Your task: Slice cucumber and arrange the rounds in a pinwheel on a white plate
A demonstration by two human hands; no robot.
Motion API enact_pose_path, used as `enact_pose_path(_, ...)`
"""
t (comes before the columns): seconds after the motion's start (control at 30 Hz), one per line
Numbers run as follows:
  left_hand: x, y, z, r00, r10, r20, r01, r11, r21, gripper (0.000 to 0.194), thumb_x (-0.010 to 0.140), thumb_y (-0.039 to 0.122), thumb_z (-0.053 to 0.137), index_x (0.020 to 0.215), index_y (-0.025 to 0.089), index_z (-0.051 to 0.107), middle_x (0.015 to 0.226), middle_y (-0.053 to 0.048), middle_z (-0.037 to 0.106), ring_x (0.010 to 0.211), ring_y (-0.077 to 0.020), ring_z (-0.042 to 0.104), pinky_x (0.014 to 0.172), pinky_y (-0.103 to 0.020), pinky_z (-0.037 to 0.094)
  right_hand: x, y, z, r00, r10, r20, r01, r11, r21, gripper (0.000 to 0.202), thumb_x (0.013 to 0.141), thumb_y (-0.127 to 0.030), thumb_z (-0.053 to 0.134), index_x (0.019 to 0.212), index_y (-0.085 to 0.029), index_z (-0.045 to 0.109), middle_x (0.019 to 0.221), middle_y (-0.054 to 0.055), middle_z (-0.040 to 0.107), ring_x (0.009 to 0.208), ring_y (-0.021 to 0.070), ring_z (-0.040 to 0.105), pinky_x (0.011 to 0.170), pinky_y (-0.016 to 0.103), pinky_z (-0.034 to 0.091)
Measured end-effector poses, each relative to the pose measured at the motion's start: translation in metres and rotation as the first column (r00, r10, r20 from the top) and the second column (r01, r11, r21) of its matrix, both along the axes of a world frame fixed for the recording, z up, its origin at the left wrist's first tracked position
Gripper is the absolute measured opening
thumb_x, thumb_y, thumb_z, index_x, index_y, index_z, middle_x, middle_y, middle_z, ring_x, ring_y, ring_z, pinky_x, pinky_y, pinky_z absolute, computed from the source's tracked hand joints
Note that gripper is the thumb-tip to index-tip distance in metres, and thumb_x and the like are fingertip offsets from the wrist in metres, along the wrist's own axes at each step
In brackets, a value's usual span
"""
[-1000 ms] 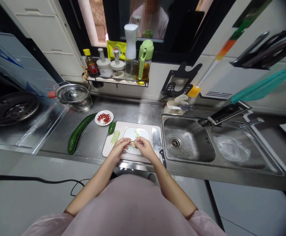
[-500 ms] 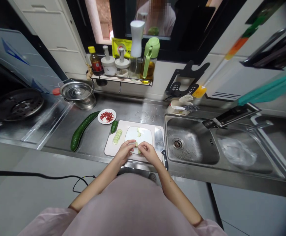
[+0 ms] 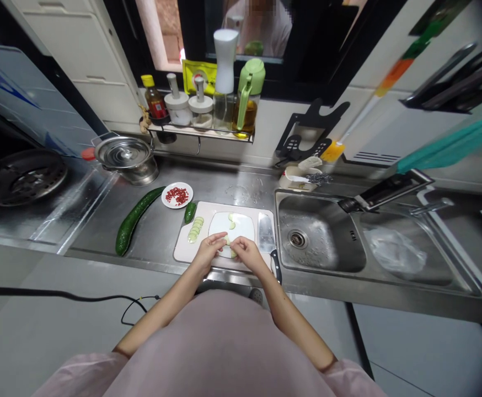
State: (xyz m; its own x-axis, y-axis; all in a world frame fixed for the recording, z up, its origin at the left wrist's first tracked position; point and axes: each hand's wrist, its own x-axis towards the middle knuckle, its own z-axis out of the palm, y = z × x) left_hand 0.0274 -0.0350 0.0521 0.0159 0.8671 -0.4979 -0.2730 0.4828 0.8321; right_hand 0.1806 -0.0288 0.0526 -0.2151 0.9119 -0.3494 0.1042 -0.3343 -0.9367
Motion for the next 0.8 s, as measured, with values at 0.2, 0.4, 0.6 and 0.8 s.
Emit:
enact_pose_path(0.2, 0.001, 0.002, -0.002, 1.000, -0.005, 0.004, 0.005, 1.000, 0.017, 0.049, 0.061, 0.031, 0.076, 0.106, 0.015, 0.069, 0.072, 0.001, 0.061, 0.058, -0.0063, 0.045, 0.053, -0.020, 0.030, 0.004, 0.003, -0.002, 1.000, -0.005, -0.003, 0.005, 1.000, -0.018, 0.026, 0.070, -0.045, 0.063, 0.072, -0.020, 0.055, 0.055, -0.006, 0.051, 0.048, 0.0089, 0.046, 0.046, 0.021, 0.039)
enact_pose_path(0.4, 0.006, 0.008, -0.009, 0.999, 0.053, 0.013, -0.053, 0.999, -0.007, 0.046, 0.057, 0.028, 0.077, 0.099, 0.015, 0.063, 0.058, 0.005, 0.053, 0.055, -0.0073, 0.049, 0.051, -0.019, 0.030, 0.010, 0.011, -0.015, 0.999, -0.009, 0.032, 0.008, 1.000, 0.017, 0.033, 0.067, -0.050, 0.065, 0.074, -0.021, 0.053, 0.053, -0.007, 0.049, 0.046, 0.0096, 0.046, 0.046, 0.022, 0.037)
enact_pose_path(0.6, 0.010, 0.023, -0.019, 0.997, 0.081, 0.016, -0.080, 0.995, -0.054, 0.045, 0.052, 0.025, 0.078, 0.090, 0.017, 0.058, 0.060, 0.005, 0.055, 0.057, -0.0080, 0.053, 0.052, -0.018, 0.033, 0.017, 0.033, -0.031, 0.989, -0.057, 0.137, 0.040, 0.991, 0.124, 0.031, 0.067, -0.049, 0.063, 0.073, -0.020, 0.053, 0.053, -0.006, 0.049, 0.048, 0.0104, 0.045, 0.049, 0.022, 0.035)
enact_pose_path(0.8, 0.014, 0.036, -0.029, 0.995, 0.089, -0.040, -0.090, 0.996, -0.025, 0.043, 0.051, 0.025, 0.078, 0.089, 0.017, 0.058, 0.061, 0.005, 0.055, 0.056, -0.0072, 0.051, 0.052, -0.018, 0.036, 0.023, 0.053, -0.044, 0.968, -0.062, 0.245, 0.018, 0.984, 0.177, 0.023, 0.068, -0.043, 0.058, 0.073, -0.020, 0.057, 0.053, -0.006, 0.048, 0.052, 0.0118, 0.045, 0.052, 0.023, 0.036)
